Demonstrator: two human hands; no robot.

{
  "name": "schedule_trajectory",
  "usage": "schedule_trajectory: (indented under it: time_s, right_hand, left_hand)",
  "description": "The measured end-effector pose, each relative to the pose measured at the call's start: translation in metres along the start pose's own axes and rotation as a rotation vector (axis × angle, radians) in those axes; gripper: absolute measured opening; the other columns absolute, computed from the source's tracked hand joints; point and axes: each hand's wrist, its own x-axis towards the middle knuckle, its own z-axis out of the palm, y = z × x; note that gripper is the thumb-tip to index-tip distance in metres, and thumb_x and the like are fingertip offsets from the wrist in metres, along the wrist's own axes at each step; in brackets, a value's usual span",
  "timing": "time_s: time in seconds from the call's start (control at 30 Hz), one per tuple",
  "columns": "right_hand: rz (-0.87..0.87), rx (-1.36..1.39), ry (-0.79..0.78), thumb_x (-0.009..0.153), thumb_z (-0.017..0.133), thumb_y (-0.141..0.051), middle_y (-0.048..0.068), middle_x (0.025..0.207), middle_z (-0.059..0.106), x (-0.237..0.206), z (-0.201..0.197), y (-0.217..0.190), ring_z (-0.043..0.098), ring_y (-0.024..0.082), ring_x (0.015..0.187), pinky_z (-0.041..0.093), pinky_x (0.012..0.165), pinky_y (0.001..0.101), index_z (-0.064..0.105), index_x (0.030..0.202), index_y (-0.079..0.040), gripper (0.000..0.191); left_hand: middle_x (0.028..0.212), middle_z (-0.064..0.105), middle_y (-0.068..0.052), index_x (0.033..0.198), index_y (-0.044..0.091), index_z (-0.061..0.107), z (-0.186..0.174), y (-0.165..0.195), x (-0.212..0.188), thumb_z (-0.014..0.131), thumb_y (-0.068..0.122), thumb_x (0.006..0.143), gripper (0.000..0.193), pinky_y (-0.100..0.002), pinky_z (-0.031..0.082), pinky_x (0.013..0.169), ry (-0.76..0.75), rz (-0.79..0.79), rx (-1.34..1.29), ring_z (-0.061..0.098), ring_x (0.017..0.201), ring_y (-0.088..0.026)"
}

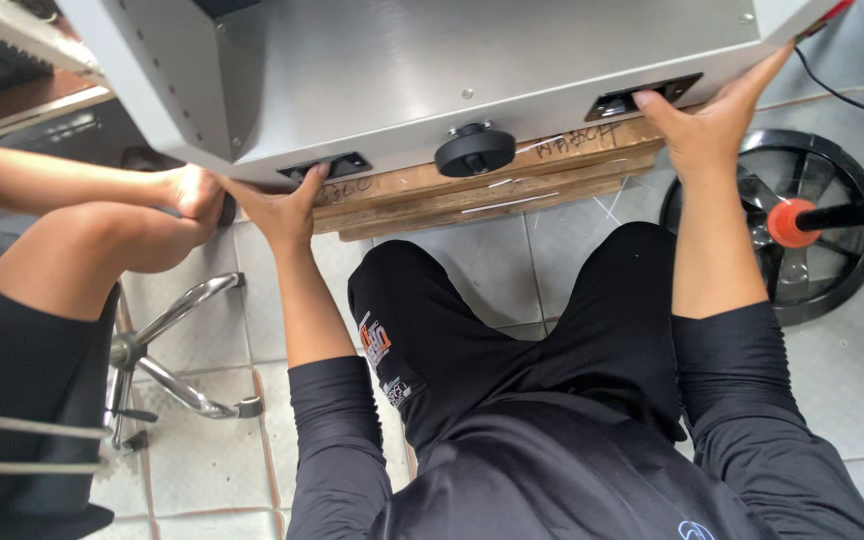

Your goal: The person repeatedly feeds stacks of IELTS study books into a binding machine, retrieves the processed books, and places them on a wooden table. The person handles the books by hand, aligning them before insertion and stacking them after processing.

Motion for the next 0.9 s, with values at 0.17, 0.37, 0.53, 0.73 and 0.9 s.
schedule_trajectory:
  time_s: [0.17,0.37,0.53,0.73,0.9]
  right_hand:
    - [0.012,0.057,-0.012,0.09,0.097,-0.019,0.016,0.166,0.037,0.0,0.002,-0.011,0.04,0.029,0.153,0.034,0.13,0.0385,-0.003,0.163,-0.016,0.124]
    - [0.024,0.066,-0.005,0.089,0.098,-0.021,0.017,0.167,0.037,0.001,0.002,-0.011,0.04,0.03,0.154,0.036,0.13,0.0404,-0.004,0.162,-0.015,0.126]
    - [0.017,0.025,0.0,0.086,0.093,-0.02,0.016,0.166,0.036,0.0,0.001,-0.003,0.035,0.028,0.152,0.031,0.127,0.039,-0.006,0.165,-0.015,0.127]
    - [-0.005,0.053,0.033,0.087,0.099,-0.02,0.015,0.164,0.036,0.001,0.005,-0.002,0.038,0.028,0.155,0.032,0.132,0.0376,-0.002,0.166,-0.013,0.128]
    - [0.014,0.078,0.046,0.086,0.1,-0.018,0.015,0.162,0.038,0.0,0.007,-0.005,0.04,0.029,0.154,0.032,0.128,0.0374,0.0,0.166,-0.012,0.127]
  left_hand:
    - [0.16,0.035,-0.022,0.163,-0.001,0.003,0.002,-0.002,-0.003,0.106,0.015,0.067,0.142,-0.039,0.031,0.128,0.026,-0.048,-0.022,0.038,0.149,-0.03]
    - [0.163,0.033,-0.023,0.164,0.0,0.004,0.003,-0.001,-0.002,0.106,0.015,0.068,0.141,-0.04,0.027,0.13,0.025,-0.017,0.007,0.036,0.153,-0.031]
    - [0.162,0.034,-0.024,0.164,-0.001,0.004,0.005,0.001,-0.003,0.105,0.02,0.069,0.14,-0.041,0.027,0.131,0.034,-0.019,0.075,0.034,0.154,-0.032]
    - [0.161,0.036,-0.024,0.163,-0.002,0.006,0.008,0.007,-0.003,0.104,0.021,0.069,0.138,-0.041,0.026,0.13,0.053,-0.009,0.124,0.035,0.154,-0.033]
    - [0.161,0.036,-0.023,0.163,-0.002,0.007,0.009,0.012,-0.005,0.103,0.021,0.07,0.136,-0.041,0.026,0.13,0.064,-0.014,0.105,0.036,0.153,-0.033]
